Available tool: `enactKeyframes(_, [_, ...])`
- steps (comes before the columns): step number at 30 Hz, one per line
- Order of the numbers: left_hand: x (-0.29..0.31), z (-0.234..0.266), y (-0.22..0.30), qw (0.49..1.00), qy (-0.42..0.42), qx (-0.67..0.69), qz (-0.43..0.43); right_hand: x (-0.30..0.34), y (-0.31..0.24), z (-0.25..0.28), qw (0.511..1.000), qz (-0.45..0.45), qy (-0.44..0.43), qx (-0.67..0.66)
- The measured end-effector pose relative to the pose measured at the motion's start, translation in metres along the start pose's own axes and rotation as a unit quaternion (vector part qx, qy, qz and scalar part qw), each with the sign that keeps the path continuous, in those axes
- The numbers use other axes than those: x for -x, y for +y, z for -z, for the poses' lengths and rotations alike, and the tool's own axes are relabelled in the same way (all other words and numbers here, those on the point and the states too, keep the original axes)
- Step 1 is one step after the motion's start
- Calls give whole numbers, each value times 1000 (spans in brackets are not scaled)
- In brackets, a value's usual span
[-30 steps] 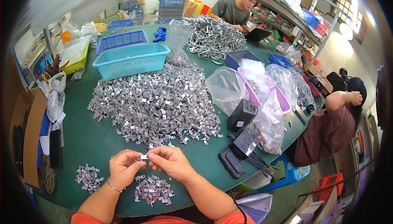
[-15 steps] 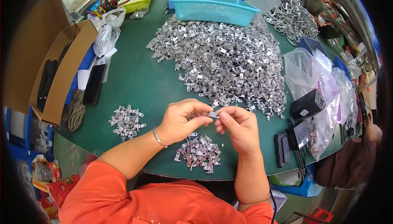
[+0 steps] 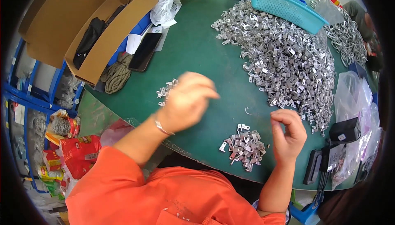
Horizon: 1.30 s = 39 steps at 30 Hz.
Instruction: The person puts down a phone and sorts metal brackets by hand, picking pieces from the table and organizing them into separate piles.
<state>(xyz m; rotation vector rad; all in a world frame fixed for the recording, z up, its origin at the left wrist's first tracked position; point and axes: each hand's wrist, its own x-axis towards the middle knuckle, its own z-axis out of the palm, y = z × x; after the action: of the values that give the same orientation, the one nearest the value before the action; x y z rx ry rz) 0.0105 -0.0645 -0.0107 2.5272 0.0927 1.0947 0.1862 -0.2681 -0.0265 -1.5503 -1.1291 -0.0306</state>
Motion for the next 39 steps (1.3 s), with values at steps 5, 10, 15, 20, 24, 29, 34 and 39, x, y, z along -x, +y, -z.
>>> enactKeyframes(5, [36,47,-36,983,-121,-81,117,0,2,3,993,-61,87,-44])
enactKeyframes(10, [-5,21,-21,991,-112,-44,66,1,6,12,982,-98,129,-97])
enactKeyframes(15, [-50,-84,-18,988,-146,-12,45,-1,10,11,968,-126,142,-162])
enactKeyframes(20, [-66,-124,-27,966,-214,-87,120,1,15,17,968,-140,142,-155])
enactKeyframes(24, [-56,-119,-31,966,-226,-46,115,0,13,13,972,-135,122,-149])
enactKeyframes(29, [-59,-123,-31,977,-130,16,170,0,13,11,971,-140,120,-150])
enactKeyframes(34, [-59,-115,-30,965,-238,-23,111,0,15,11,971,-143,117,-149])
enactKeyframes(39, [-54,-99,5,935,-233,153,220,4,18,7,964,-218,69,-134])
